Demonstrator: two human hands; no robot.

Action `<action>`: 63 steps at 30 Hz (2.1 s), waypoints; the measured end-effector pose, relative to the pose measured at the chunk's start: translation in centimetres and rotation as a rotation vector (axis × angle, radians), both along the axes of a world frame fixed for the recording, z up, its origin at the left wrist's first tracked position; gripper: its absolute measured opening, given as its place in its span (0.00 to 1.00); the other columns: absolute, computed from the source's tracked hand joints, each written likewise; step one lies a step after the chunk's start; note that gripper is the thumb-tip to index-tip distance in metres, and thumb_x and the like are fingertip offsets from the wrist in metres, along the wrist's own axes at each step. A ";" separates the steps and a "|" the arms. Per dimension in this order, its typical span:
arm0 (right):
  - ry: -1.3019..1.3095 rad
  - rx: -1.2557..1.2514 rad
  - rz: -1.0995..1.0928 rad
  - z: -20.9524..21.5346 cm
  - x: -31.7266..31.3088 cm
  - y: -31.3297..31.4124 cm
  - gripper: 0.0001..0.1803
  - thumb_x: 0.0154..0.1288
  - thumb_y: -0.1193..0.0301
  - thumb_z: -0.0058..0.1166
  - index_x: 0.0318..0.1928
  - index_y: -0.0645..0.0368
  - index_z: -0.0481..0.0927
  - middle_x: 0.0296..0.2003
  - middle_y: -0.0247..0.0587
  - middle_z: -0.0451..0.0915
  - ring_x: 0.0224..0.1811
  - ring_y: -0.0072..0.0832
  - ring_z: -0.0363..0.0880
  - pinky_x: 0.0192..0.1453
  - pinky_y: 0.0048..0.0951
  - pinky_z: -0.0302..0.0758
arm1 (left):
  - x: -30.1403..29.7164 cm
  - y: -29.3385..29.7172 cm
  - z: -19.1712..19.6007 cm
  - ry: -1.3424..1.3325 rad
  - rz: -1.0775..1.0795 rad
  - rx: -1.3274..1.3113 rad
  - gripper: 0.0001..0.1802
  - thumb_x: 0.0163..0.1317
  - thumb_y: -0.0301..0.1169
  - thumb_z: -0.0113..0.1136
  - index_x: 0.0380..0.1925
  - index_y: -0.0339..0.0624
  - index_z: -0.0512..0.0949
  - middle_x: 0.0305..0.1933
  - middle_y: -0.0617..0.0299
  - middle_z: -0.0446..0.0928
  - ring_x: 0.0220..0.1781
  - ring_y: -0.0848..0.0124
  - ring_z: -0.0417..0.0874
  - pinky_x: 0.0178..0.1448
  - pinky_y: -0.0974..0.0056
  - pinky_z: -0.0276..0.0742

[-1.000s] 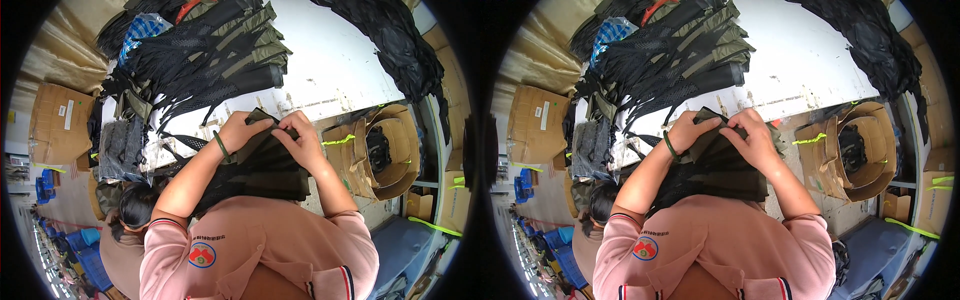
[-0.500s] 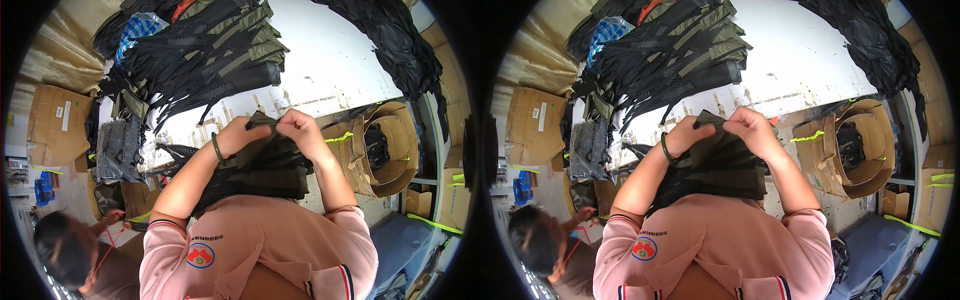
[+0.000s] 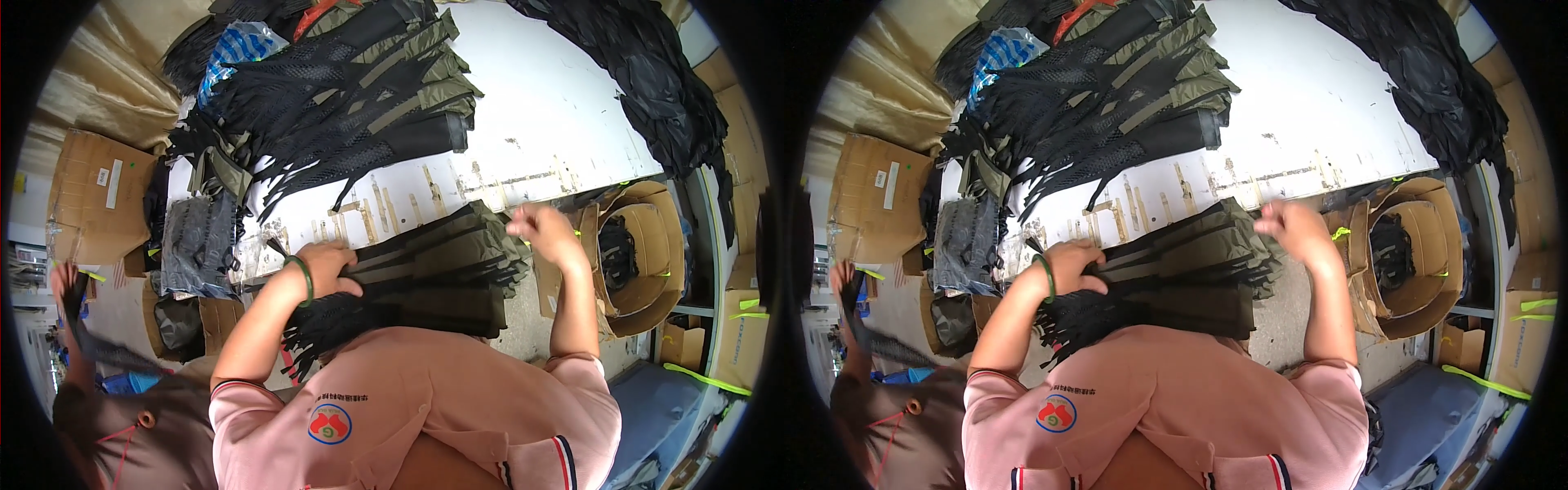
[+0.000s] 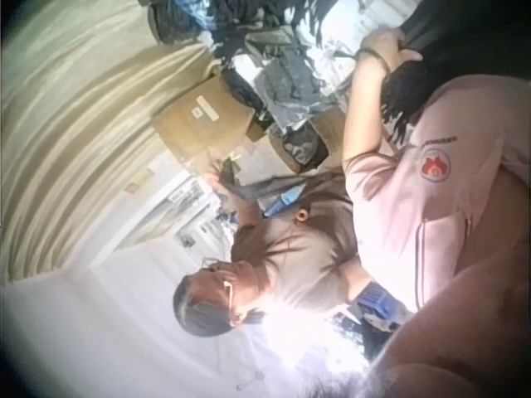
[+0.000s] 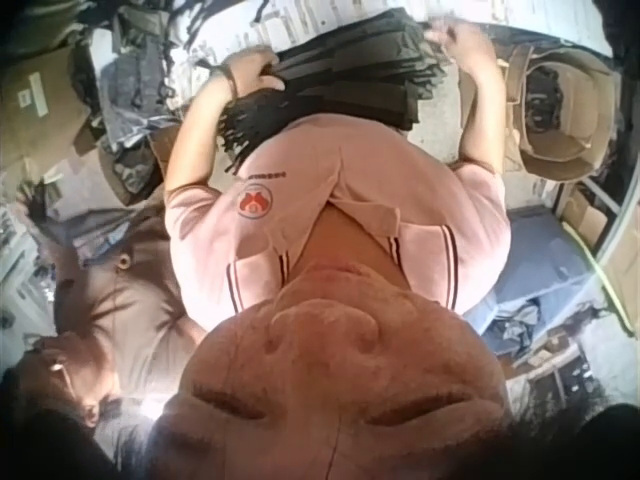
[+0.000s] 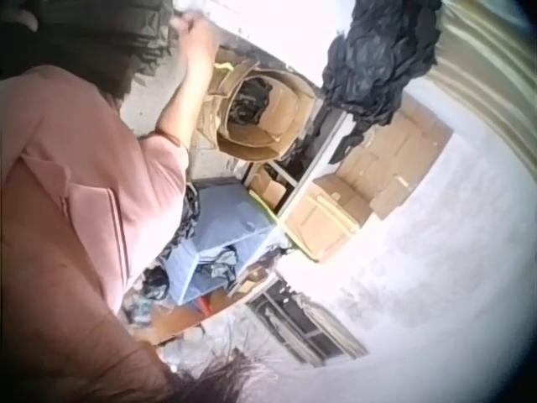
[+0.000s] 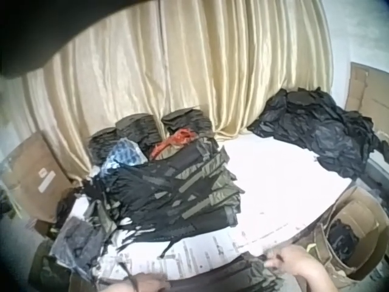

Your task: The recorder is inspecting and sorting fabric pieces at a workshop table.

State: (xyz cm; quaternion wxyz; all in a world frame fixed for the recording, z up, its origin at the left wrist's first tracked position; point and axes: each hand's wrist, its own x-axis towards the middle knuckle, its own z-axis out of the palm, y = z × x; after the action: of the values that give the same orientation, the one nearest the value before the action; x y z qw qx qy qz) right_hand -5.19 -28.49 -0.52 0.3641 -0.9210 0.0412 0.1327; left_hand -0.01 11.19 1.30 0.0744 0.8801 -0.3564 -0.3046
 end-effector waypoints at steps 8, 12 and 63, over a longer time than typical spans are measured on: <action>-0.254 0.033 -0.215 -9.4 17.0 1.2 0.22 0.59 0.55 0.61 0.31 0.65 0.76 0.25 0.44 0.79 0.29 0.38 0.77 0.41 0.35 0.74 | 2.6 -7.2 -2.9 -0.088 0.089 -0.475 0.21 0.55 0.42 0.65 0.43 0.41 0.78 0.43 0.51 0.75 0.49 0.52 0.76 0.53 0.56 0.72; 0.043 0.373 -0.228 -8.1 17.6 3.3 0.18 0.59 0.60 0.63 0.24 0.59 0.73 0.18 0.34 0.73 0.18 0.25 0.70 0.26 0.27 0.70 | 4.3 -8.1 -3.8 -0.345 0.207 -0.663 0.24 0.54 0.35 0.65 0.51 0.41 0.74 0.53 0.50 0.72 0.57 0.52 0.72 0.61 0.56 0.68; -0.231 1.015 -0.292 -1.4 6.3 11.1 0.14 0.66 0.69 0.53 0.23 0.59 0.72 0.20 0.20 0.66 0.25 0.11 0.60 0.26 0.20 0.58 | 1.3 -11.0 -0.5 -0.192 0.452 -0.945 0.09 0.56 0.26 0.64 0.26 0.36 0.73 0.21 0.61 0.69 0.23 0.71 0.69 0.29 0.67 0.65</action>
State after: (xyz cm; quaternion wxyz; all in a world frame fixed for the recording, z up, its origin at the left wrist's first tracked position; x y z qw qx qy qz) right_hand 1.13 -17.36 -1.87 0.7801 -0.6226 0.0594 -0.0181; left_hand 1.26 0.24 0.77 0.4937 0.8294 -0.2613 -0.0054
